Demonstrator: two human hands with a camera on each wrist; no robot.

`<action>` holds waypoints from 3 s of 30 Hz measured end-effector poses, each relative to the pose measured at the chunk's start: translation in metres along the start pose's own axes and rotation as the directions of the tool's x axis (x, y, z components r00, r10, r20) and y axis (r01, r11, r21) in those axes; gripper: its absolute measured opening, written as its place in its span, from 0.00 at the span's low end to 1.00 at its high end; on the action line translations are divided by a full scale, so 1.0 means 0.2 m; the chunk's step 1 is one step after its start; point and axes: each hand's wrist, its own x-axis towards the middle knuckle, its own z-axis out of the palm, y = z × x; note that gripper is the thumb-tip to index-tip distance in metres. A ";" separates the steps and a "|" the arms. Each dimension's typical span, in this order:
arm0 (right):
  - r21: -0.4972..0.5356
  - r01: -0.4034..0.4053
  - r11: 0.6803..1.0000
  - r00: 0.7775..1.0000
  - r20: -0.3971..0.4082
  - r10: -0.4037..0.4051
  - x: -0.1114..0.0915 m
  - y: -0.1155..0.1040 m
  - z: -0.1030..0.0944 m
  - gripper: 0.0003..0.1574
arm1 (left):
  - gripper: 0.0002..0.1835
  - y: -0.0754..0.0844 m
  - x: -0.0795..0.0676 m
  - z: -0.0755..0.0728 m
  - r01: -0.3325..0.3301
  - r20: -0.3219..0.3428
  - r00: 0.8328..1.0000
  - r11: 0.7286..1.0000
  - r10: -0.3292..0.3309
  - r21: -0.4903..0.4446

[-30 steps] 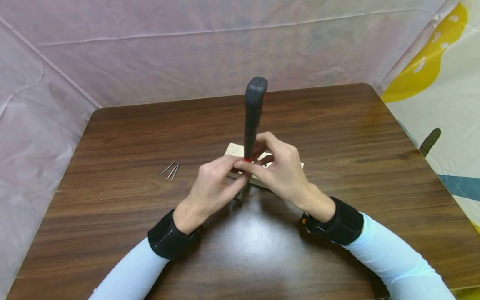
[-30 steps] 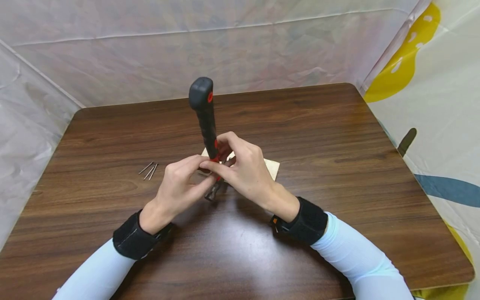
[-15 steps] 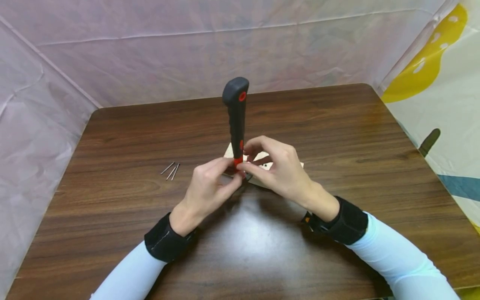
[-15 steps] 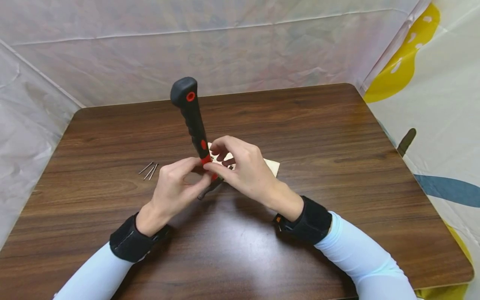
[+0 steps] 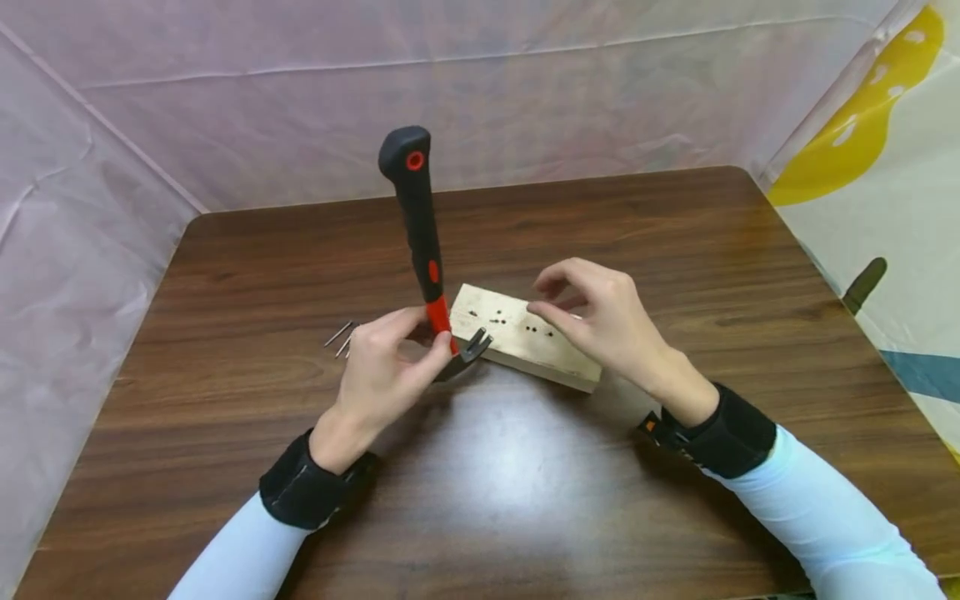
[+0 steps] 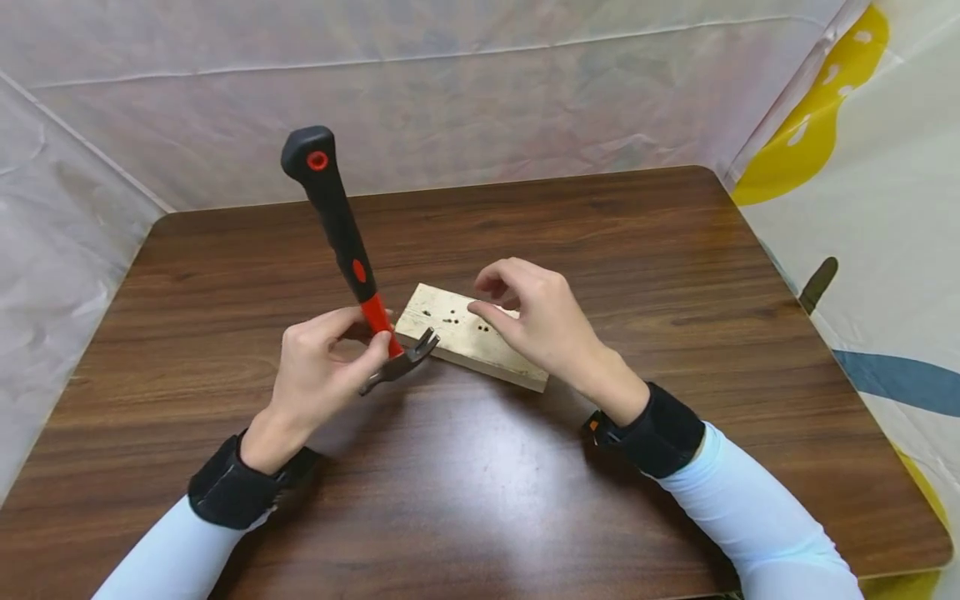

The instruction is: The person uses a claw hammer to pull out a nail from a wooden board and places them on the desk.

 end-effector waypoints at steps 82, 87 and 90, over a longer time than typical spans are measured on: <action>-0.360 -0.281 0.889 0.921 0.159 0.356 -0.20 0.25 -0.27 0.18 | 0.11 -0.13 0.00 -0.13 0.497 0.227 0.764 0.775 -0.604 0.391; -0.373 -0.271 0.887 0.913 0.192 0.360 -0.19 0.25 -0.28 0.21 | 0.13 -0.16 0.02 -0.13 0.504 0.246 0.738 0.755 -0.629 0.419; -0.381 -0.262 0.887 0.910 0.209 0.358 -0.19 0.25 -0.27 0.21 | 0.16 -0.18 0.02 -0.11 0.521 0.264 0.707 0.735 -0.657 0.434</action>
